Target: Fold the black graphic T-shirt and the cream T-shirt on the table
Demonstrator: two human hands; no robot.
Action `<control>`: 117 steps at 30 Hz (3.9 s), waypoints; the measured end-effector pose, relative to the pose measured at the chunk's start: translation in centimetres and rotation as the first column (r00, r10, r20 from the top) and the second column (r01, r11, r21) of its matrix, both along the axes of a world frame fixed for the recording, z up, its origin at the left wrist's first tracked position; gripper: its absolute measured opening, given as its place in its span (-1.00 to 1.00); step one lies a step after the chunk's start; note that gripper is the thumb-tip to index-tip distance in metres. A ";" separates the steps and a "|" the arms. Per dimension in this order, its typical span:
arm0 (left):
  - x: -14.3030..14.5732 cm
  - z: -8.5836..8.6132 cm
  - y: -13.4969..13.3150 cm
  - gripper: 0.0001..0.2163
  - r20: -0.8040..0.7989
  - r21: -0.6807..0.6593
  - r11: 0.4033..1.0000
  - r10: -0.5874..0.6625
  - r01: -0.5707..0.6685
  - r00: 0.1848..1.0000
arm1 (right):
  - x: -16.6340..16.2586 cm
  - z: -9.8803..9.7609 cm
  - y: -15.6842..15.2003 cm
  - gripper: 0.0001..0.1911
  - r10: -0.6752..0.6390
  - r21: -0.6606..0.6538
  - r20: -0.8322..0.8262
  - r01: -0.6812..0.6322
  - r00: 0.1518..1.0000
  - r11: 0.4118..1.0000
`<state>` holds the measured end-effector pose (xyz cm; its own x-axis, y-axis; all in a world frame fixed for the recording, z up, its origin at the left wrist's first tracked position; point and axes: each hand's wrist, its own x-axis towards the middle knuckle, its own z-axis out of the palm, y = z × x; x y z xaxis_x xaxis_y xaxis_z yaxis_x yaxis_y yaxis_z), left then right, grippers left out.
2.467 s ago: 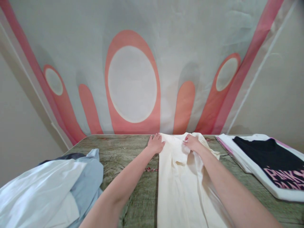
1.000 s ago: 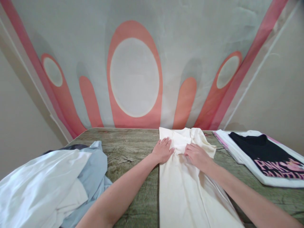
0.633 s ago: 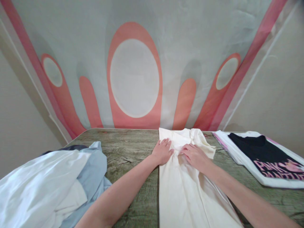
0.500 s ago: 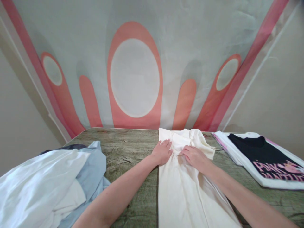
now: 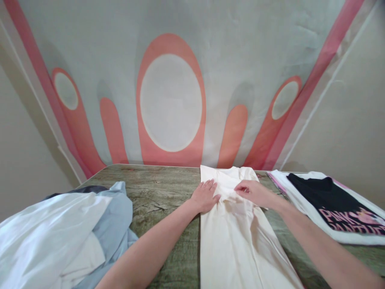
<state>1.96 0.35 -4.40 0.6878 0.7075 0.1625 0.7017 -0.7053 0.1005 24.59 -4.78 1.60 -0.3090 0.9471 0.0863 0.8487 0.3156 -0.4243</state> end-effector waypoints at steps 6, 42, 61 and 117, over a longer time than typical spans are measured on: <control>-0.1 0.3 -0.2 -0.36 -0.030 0.026 1.000 0.001 0.000 1.000 | 1.6 -0.6 5.9 -0.72 -0.285 0.133 0.349 0.254 0.893 0.958; 0.1 0.6 -0.2 -0.42 -0.079 -0.010 1.000 0.007 -0.008 0.997 | -3.2 -3.2 -3.4 -0.79 0.093 0.368 0.361 -0.233 0.928 0.900; 0.0 1.1 0.1 -0.42 -0.111 -0.044 0.999 0.009 -0.014 0.994 | -3.5 -4.9 -0.7 -0.62 -0.319 0.329 0.391 0.192 0.863 0.924; -3.4 2.7 -6.4 -0.52 -0.088 -0.050 0.994 -0.104 0.100 0.991 | -5.7 -1.4 -4.5 -0.85 -0.143 -0.161 -0.077 0.129 0.987 0.979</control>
<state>-1.45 -6.00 -1.66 0.7669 0.6384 0.0657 0.6343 -0.7696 0.0734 18.89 -9.32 0.16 -0.1742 0.9838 -0.0435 0.8362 0.1245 -0.5340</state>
